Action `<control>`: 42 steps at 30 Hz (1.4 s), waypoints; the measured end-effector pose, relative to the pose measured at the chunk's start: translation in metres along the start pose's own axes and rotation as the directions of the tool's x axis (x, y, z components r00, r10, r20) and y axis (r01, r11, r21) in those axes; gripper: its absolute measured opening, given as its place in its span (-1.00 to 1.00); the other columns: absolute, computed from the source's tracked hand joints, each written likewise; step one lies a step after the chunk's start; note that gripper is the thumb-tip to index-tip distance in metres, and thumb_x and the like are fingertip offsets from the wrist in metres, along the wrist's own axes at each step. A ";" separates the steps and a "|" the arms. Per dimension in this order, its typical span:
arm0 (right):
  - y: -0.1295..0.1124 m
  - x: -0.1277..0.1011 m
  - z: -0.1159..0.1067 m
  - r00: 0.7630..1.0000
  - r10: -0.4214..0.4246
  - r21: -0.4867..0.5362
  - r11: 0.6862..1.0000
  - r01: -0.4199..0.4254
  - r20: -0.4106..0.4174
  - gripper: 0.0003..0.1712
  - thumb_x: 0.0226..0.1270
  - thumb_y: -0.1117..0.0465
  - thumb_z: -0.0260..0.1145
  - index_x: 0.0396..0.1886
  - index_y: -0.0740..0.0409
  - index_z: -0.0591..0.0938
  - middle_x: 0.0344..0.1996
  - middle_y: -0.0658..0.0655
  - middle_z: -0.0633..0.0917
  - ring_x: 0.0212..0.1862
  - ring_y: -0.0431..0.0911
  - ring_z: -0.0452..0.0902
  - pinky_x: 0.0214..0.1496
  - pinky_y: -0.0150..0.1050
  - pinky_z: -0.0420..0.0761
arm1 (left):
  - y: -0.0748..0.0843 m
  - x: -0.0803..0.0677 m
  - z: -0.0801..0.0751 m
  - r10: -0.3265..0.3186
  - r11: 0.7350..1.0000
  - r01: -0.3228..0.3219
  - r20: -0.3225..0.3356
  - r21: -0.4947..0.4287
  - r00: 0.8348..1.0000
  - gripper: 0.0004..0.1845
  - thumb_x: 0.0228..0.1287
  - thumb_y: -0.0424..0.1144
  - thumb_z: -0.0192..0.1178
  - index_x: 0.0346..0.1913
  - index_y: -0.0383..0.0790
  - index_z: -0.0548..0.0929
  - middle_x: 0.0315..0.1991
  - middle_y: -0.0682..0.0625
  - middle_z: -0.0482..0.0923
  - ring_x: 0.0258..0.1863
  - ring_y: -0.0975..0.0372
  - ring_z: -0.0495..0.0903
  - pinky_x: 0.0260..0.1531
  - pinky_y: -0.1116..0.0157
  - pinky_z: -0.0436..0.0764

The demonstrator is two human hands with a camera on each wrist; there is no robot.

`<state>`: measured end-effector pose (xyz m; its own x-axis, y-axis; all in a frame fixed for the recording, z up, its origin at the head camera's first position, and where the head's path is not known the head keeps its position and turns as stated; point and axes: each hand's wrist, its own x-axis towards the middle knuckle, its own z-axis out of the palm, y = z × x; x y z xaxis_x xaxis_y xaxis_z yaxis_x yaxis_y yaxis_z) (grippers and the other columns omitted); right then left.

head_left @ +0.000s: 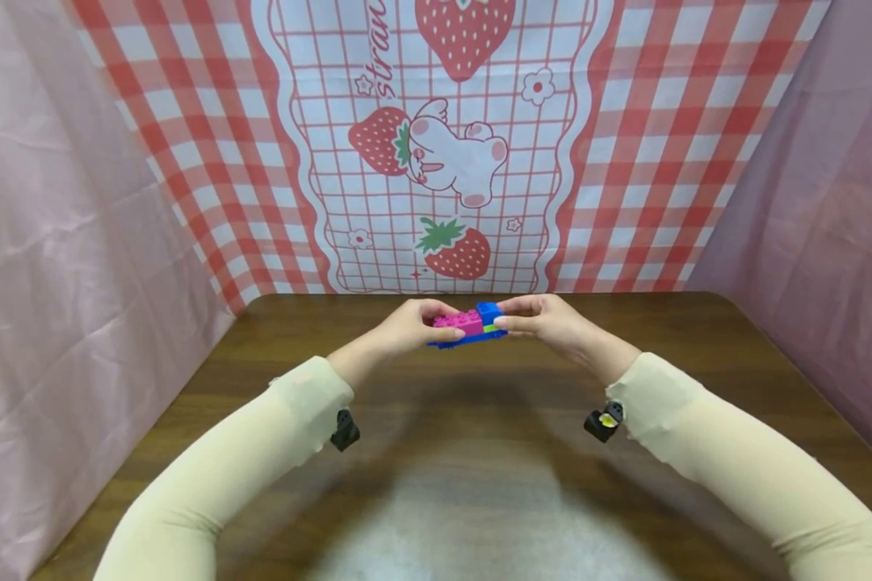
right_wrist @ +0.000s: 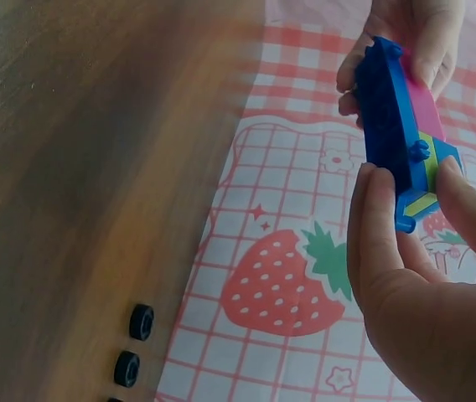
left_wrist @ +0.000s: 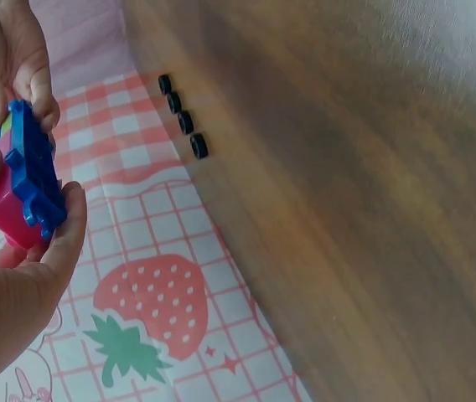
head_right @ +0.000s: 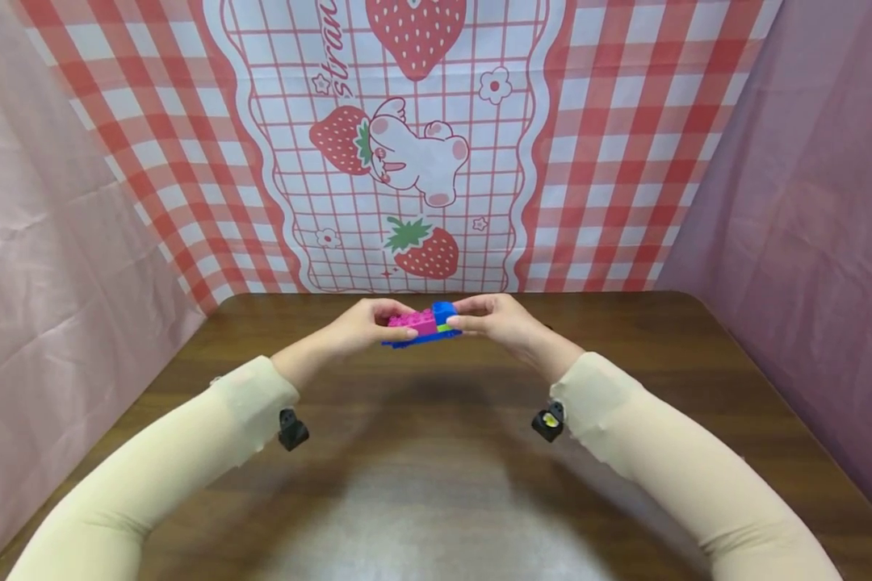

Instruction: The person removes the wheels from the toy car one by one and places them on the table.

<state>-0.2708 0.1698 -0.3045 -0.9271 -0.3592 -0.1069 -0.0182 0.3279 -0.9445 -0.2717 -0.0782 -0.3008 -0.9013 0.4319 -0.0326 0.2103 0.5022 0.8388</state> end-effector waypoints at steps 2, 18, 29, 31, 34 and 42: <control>0.000 0.001 0.000 1.000 0.003 0.018 1.000 -0.003 -0.005 -0.39 0.32 0.05 0.33 0.25 0.32 0.47 -0.10 0.06 0.69 -0.07 -0.13 0.61 0.10 -0.22 0.58 | 0.001 0.001 -0.003 0.003 1.000 -0.003 0.000 0.014 1.000 -0.57 0.21 -0.06 0.35 0.09 -0.17 0.63 -0.09 -0.07 0.66 -0.17 0.21 0.58 -0.12 0.30 0.60; 0.004 0.023 0.002 0.999 0.021 0.045 0.999 -0.019 -0.029 -0.38 0.28 0.11 0.37 0.29 0.21 0.46 0.16 0.22 0.57 0.08 -0.09 0.53 0.29 -0.08 0.41 | -0.011 0.017 -0.021 0.029 0.997 -0.023 -0.080 0.068 0.996 -0.55 0.15 -0.10 0.40 0.11 -0.13 0.63 -0.01 -0.07 0.65 -0.03 0.15 0.59 -0.06 0.24 0.57; 0.021 0.048 0.012 0.992 0.038 0.002 0.999 -0.038 -0.121 -0.41 0.22 0.17 0.41 0.23 0.23 0.51 0.13 0.25 0.57 0.14 0.01 0.43 0.36 0.03 0.33 | -0.030 0.032 -0.022 0.029 0.989 -0.012 -0.114 0.148 0.993 -0.56 0.16 -0.17 0.40 0.11 -0.16 0.62 0.02 -0.10 0.65 0.03 0.12 0.60 0.05 0.18 0.57; 0.025 0.053 0.013 0.989 0.048 -0.006 0.999 -0.049 -0.137 -0.41 0.21 0.16 0.43 0.22 0.22 0.53 0.13 0.25 0.58 0.16 0.01 0.42 0.36 0.03 0.33 | -0.034 0.035 -0.022 0.037 0.984 -0.016 -0.117 0.176 0.992 -0.56 0.16 -0.18 0.39 0.12 -0.18 0.62 0.02 -0.10 0.65 0.03 0.12 0.60 0.04 0.18 0.57; 0.031 0.061 0.016 0.985 0.063 -0.004 0.998 -0.065 -0.158 -0.41 0.16 0.18 0.46 0.20 0.21 0.56 0.10 0.23 0.61 0.14 -0.02 0.42 0.32 -0.02 0.36 | -0.040 0.039 -0.021 0.026 0.982 -0.002 -0.125 0.191 0.992 -0.56 0.16 -0.19 0.39 0.11 -0.18 0.62 0.02 -0.11 0.66 0.03 0.11 0.61 0.04 0.17 0.58; 0.043 0.076 0.024 0.976 0.074 0.024 0.997 -0.070 -0.207 -0.44 0.11 0.29 0.47 0.14 0.29 0.58 -0.03 0.19 0.67 -0.08 -0.13 0.47 0.09 -0.22 0.45 | -0.056 0.053 -0.017 0.049 0.968 -0.013 -0.139 0.251 0.989 -0.59 0.16 -0.22 0.39 0.07 -0.26 0.63 -0.03 -0.15 0.67 -0.03 0.10 0.63 0.03 0.21 0.57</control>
<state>-0.3335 0.1356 -0.3608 -0.9833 -0.1452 -0.1094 0.0559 0.3312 -0.9419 -0.3378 -0.0964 -0.3399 -0.9338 0.3475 0.0850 0.3104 0.6687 0.6757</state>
